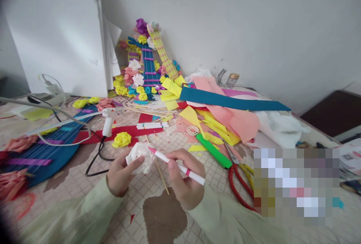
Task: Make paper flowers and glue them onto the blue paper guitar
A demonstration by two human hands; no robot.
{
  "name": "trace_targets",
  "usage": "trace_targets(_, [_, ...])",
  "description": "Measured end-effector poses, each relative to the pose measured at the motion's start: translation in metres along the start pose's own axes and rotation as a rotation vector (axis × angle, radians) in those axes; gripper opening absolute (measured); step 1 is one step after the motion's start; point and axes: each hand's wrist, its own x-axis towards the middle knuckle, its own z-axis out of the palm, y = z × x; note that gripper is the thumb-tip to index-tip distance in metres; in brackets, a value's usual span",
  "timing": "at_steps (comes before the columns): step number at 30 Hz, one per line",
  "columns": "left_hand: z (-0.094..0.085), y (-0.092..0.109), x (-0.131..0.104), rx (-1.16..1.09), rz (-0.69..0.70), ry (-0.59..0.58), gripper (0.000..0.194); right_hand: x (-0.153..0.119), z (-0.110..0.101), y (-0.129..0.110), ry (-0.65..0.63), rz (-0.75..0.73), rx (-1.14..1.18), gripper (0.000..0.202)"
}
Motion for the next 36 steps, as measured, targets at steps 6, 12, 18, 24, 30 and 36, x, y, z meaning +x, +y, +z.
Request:
trace_targets(6, [0.0,0.001,-0.002,0.081,-0.015,-0.019,0.043,0.0,0.0,0.004,0.054,-0.022,0.043,0.013])
trace_targets(12, [0.001,0.005,-0.009,0.303,0.17,0.069,0.043,0.0,0.0,0.003,-0.115,-0.105,0.09,0.017])
trace_targets(18, [-0.001,0.001,-0.009,0.448,0.237,0.057,0.036,-0.001,0.001,0.003,-0.249,-0.14,0.035,0.022])
trace_targets(24, [0.0,0.001,-0.008,0.461,0.215,0.067,0.034,0.002,0.003,0.003,-0.243,-0.064,-0.033,0.016])
trace_targets(30, [0.0,0.0,-0.008,0.454,0.224,0.065,0.033,0.003,0.001,0.002,-0.187,-0.04,-0.038,0.013])
trace_targets(36, [-0.003,-0.004,-0.007,0.485,0.231,0.066,0.036,0.005,0.0,0.0,-0.163,0.02,-0.056,0.011])
